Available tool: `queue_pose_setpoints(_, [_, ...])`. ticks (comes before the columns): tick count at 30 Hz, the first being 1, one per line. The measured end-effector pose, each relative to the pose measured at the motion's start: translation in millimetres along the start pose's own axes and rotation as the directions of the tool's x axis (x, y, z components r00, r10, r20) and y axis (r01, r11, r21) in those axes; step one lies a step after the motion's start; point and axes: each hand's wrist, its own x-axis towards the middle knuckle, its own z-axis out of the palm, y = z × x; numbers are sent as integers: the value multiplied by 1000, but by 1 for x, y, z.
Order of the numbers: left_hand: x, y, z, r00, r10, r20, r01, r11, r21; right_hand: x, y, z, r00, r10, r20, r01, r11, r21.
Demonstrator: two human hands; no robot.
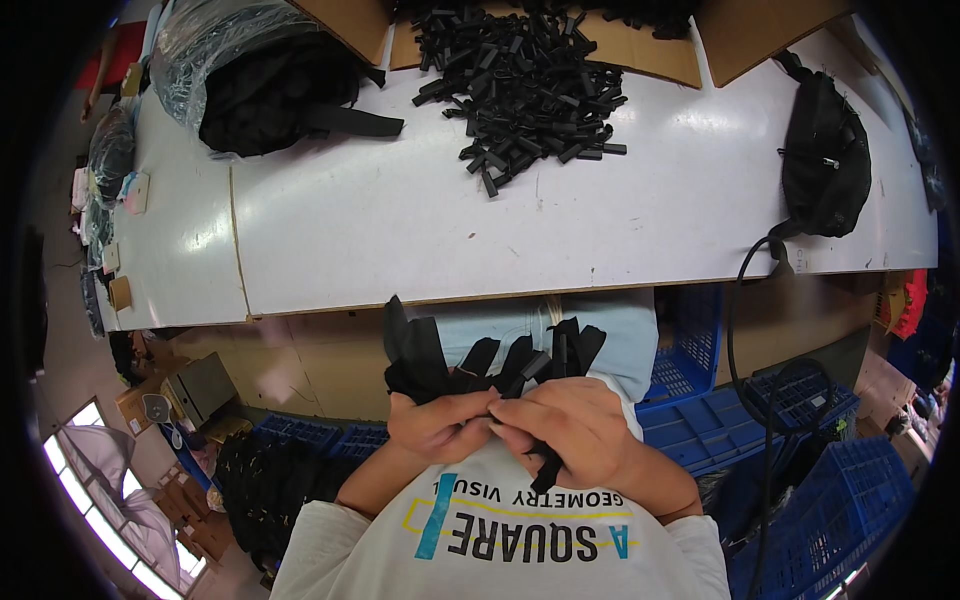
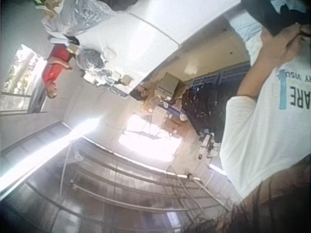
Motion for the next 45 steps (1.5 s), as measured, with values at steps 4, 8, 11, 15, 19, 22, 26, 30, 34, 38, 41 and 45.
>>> queue_pose_setpoints(4, [-1, -3, -1, 1000, -4, 31, 5, 999, -41, 0, -1, -1, 1000, 8, 1, -8, 1000, 3])
queue_pose_setpoints(8, [-1, -3, -1, 999, -23, 39, 24, 999, -31, -3, -4, -4, 997, 66, 45, -65, 998, -19])
queue_pose_setpoints(11, [5, 1, -2, 999, -18, 49, 18, 1000, 3, 0, -2, -2, 999, 34, 20, -34, 999, -4])
queue_pose_setpoints(15, [0, 0, -2, 998, -37, 53, 38, 999, -11, -1, -1, 0, 1000, 25, 2, -25, 1000, 15])
queue_pose_setpoints(19, [-1, 1, -2, 998, -37, 56, 36, 999, 22, -1, 0, 0, 999, 47, 18, -47, 998, 29])
queue_pose_setpoints(22, [-1, 1, -2, 998, -26, 51, 25, 999, 26, 0, 1, 1, 998, 60, 9, -61, 997, 57])
queue_pose_setpoints(26, [0, 1, 0, 999, -18, 49, 17, 1000, 23, 3, -1, -1, 992, 118, 36, -121, 989, 85])
queue_pose_setpoints(30, [-1, 2, 0, 997, -44, 58, 40, 997, 60, 5, -3, -5, 975, 194, 106, -200, 978, 54])
queue_pose_setpoints(34, [-4, 0, 2, 981, -162, 110, 167, 985, -37, -1, 0, -2, 967, 252, 32, -254, 953, 165])
queue_pose_setpoints(38, [1, -10, 5, 992, -64, 107, 75, 992, -102, -4, 2, -3, 955, 295, 39, -297, 938, 179])
queue_pose_setpoints(41, [0, -8, 3, 989, -107, 106, 118, 987, -108, -4, 5, -4, 945, 313, 93, -326, 925, 196])
queue_pose_setpoints(45, [3, -6, 2, 981, -135, 139, 156, 976, -150, -1, 3, -7, 906, 394, 153, -421, 875, 240])
